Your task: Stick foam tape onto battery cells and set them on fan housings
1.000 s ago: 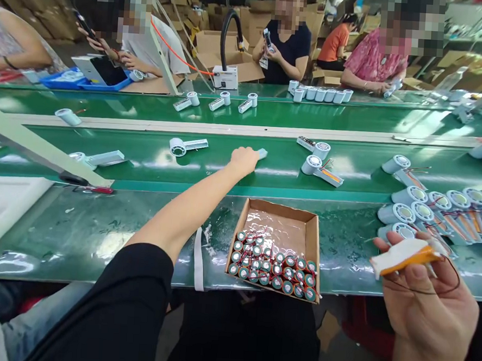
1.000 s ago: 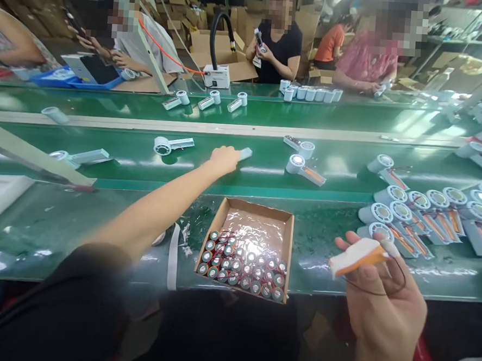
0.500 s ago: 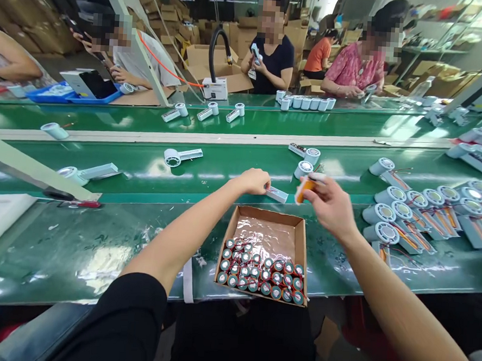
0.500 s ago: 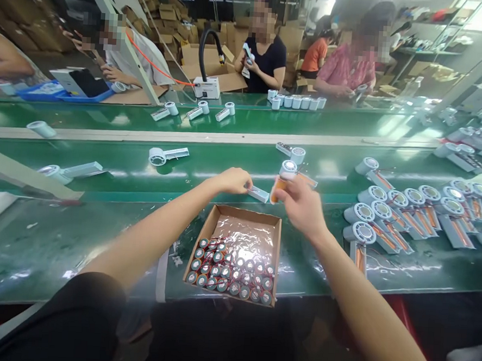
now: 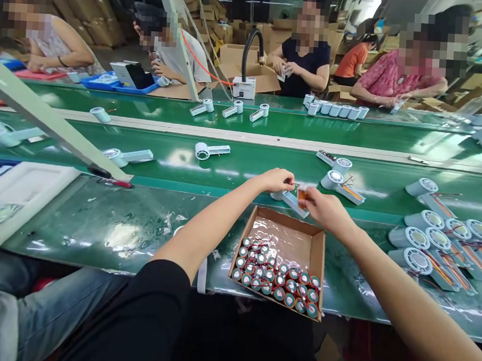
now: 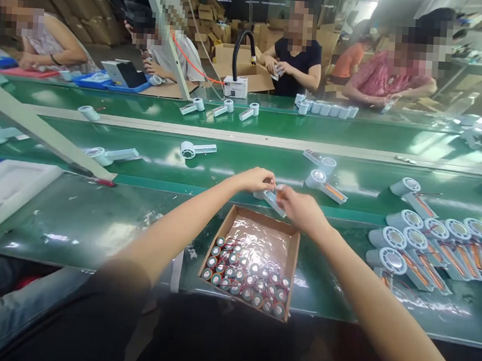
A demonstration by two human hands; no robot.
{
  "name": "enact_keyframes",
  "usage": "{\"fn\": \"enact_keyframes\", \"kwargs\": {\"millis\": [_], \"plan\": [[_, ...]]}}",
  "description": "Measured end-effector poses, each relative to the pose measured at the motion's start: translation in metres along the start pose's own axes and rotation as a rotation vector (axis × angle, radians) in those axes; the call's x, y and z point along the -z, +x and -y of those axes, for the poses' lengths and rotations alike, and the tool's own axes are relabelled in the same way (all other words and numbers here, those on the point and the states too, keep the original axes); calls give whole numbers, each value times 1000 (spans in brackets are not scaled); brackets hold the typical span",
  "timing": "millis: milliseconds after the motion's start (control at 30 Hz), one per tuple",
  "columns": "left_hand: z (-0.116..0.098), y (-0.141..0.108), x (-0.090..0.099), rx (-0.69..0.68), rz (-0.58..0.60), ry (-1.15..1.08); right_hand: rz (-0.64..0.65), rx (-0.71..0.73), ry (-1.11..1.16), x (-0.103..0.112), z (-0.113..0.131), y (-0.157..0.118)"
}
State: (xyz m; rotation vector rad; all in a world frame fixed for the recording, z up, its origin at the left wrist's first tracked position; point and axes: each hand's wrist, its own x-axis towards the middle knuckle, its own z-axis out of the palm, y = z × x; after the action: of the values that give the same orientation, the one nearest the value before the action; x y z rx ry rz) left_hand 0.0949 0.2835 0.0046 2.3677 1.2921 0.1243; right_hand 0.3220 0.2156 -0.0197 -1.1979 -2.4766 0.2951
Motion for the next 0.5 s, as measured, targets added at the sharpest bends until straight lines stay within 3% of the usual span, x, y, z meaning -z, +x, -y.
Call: {"fn": "enact_keyframes", "kwargs": {"millis": [67, 167, 333, 433, 500], "plan": [[-5, 1, -6, 39, -45, -9, 31, -107, -41, 5, -4, 3], [-14, 4, -15, 95, -97, -11, 177, -96, -50, 9, -2, 11], [-17, -8, -7, 163, -163, -3, 238, -129, 17, 16, 39, 32], [-34, -15, 4, 137, -186, 33, 125, -290, 134, 40, 69, 17], [-62, 3, 3, 42, -221, 49, -51, -452, 214, 65, 82, -13]]}}
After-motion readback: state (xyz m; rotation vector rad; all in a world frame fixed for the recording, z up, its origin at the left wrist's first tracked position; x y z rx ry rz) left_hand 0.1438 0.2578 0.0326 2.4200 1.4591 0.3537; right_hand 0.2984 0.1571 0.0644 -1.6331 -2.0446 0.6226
